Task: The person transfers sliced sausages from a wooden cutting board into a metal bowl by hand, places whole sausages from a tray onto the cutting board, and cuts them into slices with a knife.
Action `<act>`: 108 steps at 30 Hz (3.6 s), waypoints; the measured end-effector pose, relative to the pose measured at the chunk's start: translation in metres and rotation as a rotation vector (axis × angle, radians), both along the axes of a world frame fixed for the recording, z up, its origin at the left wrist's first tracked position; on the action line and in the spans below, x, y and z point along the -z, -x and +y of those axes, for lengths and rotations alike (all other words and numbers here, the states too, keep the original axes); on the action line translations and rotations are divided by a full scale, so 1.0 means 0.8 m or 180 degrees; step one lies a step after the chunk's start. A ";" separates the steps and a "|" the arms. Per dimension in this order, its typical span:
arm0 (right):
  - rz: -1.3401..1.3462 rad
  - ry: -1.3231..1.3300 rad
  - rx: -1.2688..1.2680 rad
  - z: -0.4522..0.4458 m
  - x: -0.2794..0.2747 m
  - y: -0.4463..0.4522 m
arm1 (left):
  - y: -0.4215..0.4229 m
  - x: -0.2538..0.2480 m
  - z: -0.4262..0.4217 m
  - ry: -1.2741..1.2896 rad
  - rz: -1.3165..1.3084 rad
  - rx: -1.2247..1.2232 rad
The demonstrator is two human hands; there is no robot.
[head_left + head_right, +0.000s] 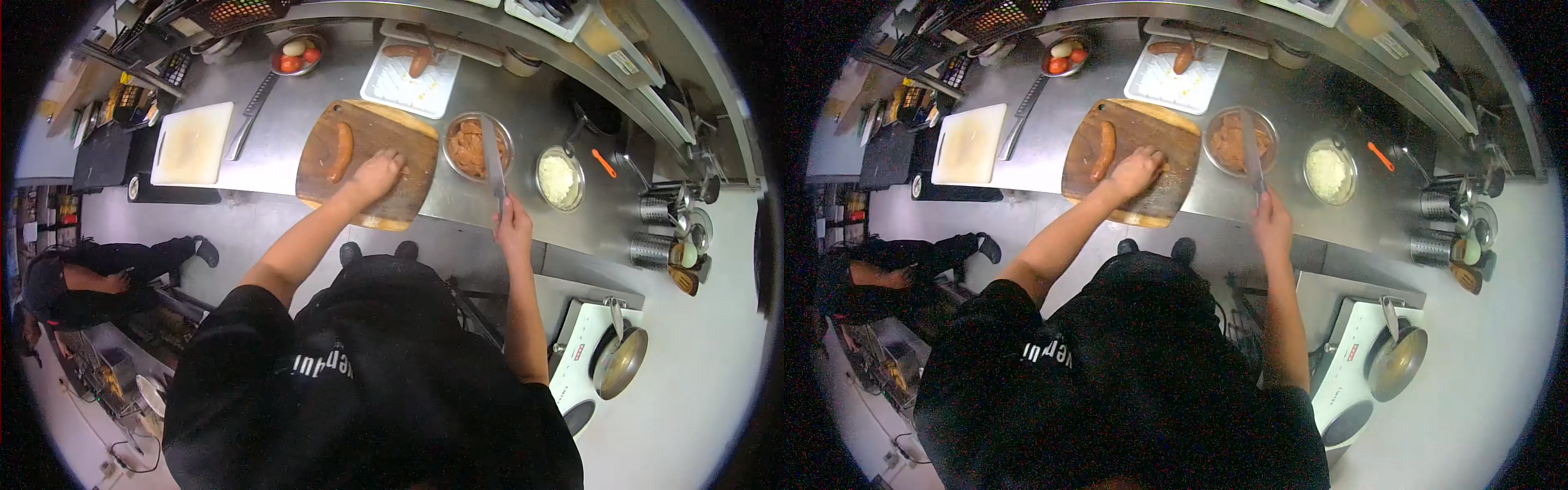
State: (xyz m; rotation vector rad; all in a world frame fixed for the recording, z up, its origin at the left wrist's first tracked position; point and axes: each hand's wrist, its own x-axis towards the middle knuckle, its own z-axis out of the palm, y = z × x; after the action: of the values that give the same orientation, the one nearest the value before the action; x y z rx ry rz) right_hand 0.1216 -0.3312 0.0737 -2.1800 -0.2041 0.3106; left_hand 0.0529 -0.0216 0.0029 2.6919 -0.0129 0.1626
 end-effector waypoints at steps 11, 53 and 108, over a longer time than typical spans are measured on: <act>0.0728 -0.0597 0.0289 -0.008 -0.033 0.034 | -0.050 -0.008 -0.037 0.0621 -0.0144 -0.1057; -0.0001 0.1513 -0.1325 0.153 0.035 0.059 | -0.003 -0.018 -0.027 0.0409 0.0394 -0.0997; -0.0283 0.1208 -0.1234 0.148 0.050 0.049 | 0.025 -0.009 -0.027 0.0358 0.0307 -0.0967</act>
State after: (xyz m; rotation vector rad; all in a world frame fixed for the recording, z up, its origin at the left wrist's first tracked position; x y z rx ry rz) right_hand 0.0824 -0.2124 0.0340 -2.5242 -0.6689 0.5022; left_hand 0.0331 -0.0435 0.0103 2.5713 0.4230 0.1215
